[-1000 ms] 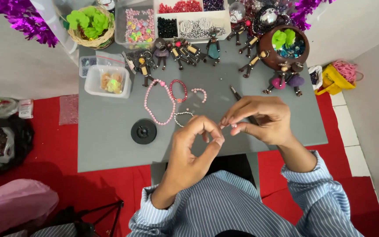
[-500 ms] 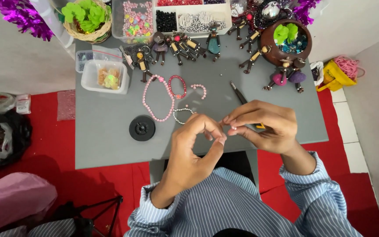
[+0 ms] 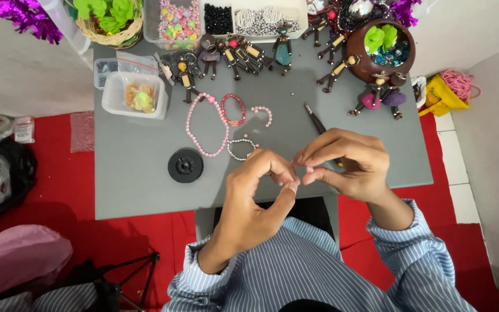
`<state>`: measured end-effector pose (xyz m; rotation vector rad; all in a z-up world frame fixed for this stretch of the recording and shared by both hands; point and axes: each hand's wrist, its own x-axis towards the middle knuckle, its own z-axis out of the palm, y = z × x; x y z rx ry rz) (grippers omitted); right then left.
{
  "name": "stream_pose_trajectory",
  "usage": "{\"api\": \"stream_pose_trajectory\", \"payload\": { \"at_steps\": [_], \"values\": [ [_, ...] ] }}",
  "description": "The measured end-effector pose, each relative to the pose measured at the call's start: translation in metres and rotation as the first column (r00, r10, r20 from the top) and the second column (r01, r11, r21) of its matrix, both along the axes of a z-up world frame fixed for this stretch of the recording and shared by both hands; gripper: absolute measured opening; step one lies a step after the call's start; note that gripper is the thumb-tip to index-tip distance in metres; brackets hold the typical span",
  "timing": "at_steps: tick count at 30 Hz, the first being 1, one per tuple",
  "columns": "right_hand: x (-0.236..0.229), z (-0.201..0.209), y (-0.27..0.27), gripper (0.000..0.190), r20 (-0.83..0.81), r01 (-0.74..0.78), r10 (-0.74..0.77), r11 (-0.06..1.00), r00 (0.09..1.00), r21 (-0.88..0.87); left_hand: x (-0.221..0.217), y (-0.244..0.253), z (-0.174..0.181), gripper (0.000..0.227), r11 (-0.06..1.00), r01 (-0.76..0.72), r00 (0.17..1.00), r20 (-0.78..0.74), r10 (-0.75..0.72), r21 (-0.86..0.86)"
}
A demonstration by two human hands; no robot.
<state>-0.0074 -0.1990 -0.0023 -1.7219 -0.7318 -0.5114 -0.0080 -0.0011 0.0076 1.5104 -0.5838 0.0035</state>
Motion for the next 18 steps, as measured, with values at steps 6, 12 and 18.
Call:
{"api": "stream_pose_trajectory", "payload": {
  "at_steps": [6, 12, 18],
  "values": [
    [0.000, -0.007, 0.001, 0.017, 0.001, -0.012, 0.012, 0.998, 1.000, 0.060, -0.001, 0.001, -0.001, 0.012, 1.000, -0.003, 1.000, -0.002, 0.003, -0.002],
    [-0.006, 0.008, 0.007, 0.020, 0.132, 0.093, -0.078, 0.990, 0.988, -0.107, -0.002, 0.001, 0.000, 0.015, 0.999, -0.043, 0.998, 0.053, 0.041, 0.031],
    [-0.012, 0.017, 0.013, 0.017, 0.236, 0.222, -0.170, 0.952, 0.957, -0.212, -0.004, 0.000, 0.002, 0.014, 0.994, -0.096, 0.988, 0.122, 0.090, 0.045]
  ]
}}
